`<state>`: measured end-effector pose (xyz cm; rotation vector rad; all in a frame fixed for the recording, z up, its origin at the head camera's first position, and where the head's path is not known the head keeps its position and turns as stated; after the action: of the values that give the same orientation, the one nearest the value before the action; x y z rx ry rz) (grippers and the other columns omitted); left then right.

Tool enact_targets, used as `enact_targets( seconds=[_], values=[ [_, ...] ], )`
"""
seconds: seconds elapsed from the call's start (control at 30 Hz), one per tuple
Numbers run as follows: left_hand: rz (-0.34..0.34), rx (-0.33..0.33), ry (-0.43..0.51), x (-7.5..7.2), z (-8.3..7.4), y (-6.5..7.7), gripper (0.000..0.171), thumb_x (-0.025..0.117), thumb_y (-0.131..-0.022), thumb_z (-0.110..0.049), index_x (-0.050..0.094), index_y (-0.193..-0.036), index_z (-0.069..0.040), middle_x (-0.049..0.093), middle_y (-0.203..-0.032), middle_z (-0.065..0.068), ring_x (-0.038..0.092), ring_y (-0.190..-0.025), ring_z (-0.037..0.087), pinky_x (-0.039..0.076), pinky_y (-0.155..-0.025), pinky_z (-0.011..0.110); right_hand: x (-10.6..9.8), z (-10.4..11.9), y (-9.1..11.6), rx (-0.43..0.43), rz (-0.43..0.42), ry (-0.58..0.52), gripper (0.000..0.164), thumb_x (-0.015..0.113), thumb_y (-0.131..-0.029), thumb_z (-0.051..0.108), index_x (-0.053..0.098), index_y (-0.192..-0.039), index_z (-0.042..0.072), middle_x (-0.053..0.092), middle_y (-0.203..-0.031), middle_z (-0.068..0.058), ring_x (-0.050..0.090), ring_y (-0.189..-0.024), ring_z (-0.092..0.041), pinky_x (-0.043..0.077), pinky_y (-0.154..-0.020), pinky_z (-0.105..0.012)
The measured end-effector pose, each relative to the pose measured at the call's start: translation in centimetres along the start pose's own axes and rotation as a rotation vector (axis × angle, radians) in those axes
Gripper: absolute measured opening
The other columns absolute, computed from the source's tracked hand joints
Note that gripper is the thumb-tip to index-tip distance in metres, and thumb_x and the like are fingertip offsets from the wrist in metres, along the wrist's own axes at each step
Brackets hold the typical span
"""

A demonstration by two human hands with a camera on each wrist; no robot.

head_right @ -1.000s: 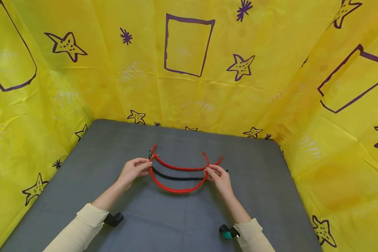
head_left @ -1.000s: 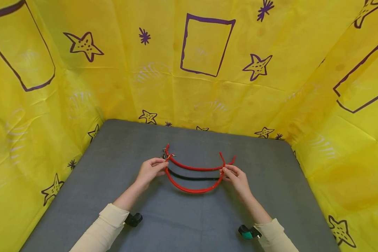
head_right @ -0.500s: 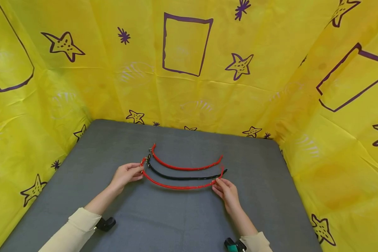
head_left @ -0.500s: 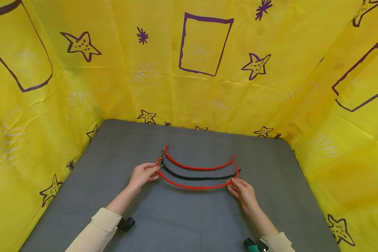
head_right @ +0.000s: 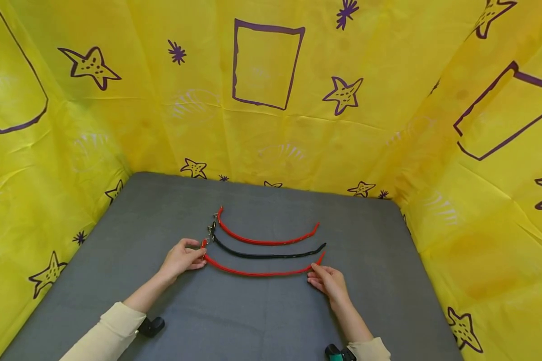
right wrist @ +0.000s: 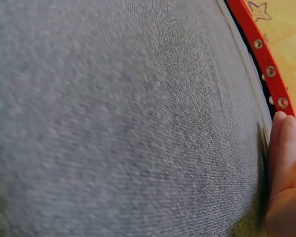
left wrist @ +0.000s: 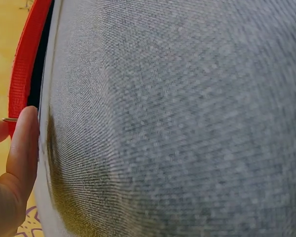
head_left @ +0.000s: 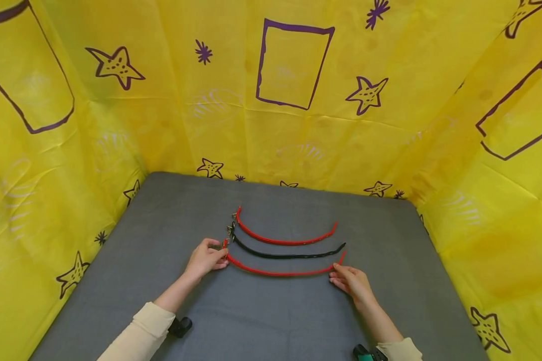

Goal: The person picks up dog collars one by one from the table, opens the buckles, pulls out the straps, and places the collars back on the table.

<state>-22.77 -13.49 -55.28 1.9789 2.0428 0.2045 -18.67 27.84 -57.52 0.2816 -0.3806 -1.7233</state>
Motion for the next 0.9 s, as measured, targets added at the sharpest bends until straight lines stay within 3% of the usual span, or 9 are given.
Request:
enact_targets(
  seconds=[0.3, 0.63, 0.9],
  values=[
    [-0.032, 0.008, -0.068, 0.1, 0.5, -0.2, 0.028, 0.069, -0.086, -0.002, 0.047, -0.102, 0.005, 0.067, -0.082, 0.017, 0.067, -0.059, 0.016, 0.057, -0.057, 0.028, -0.9, 0.2, -0.3, 0.058, 0.004, 0.089, 0.033, 0.071, -0.090, 0.019, 0.067, -0.103, -0.011, 0.065, -0.066, -0.004, 0.066, -0.057, -0.012, 0.055, -0.058, -0.021],
    [-0.027, -0.020, -0.106, 0.0, 0.2, -0.1, 0.027, 0.071, -0.087, -0.004, 0.049, -0.101, 0.005, 0.069, -0.078, 0.013, 0.068, -0.059, 0.018, 0.058, -0.057, 0.030, -1.3, 0.4, -0.8, 0.062, 0.026, 0.218, 0.033, 0.069, -0.091, 0.023, 0.071, -0.095, -0.009, 0.062, -0.062, -0.004, 0.064, -0.054, -0.012, 0.054, -0.054, -0.022],
    [-0.027, -0.039, -0.120, -0.1, 0.4, -0.4, 0.024, 0.072, -0.086, -0.005, 0.053, -0.098, 0.004, 0.070, -0.076, 0.012, 0.067, -0.058, 0.018, 0.057, -0.056, 0.029, -1.5, 0.2, -1.1, 0.071, 0.034, 0.210, 0.030, 0.067, -0.092, 0.020, 0.070, -0.092, -0.009, 0.063, -0.062, -0.003, 0.065, -0.054, -0.012, 0.054, -0.054, -0.021]
  ],
)
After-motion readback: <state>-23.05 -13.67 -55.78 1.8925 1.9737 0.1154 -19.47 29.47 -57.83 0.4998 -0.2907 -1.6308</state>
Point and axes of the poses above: each hand's wrist, its own y-axis away from the middle knuckle, its own x-axis out of the palm, z = x × y, the point moved 3 cm from there along -y, towards the middle knuckle
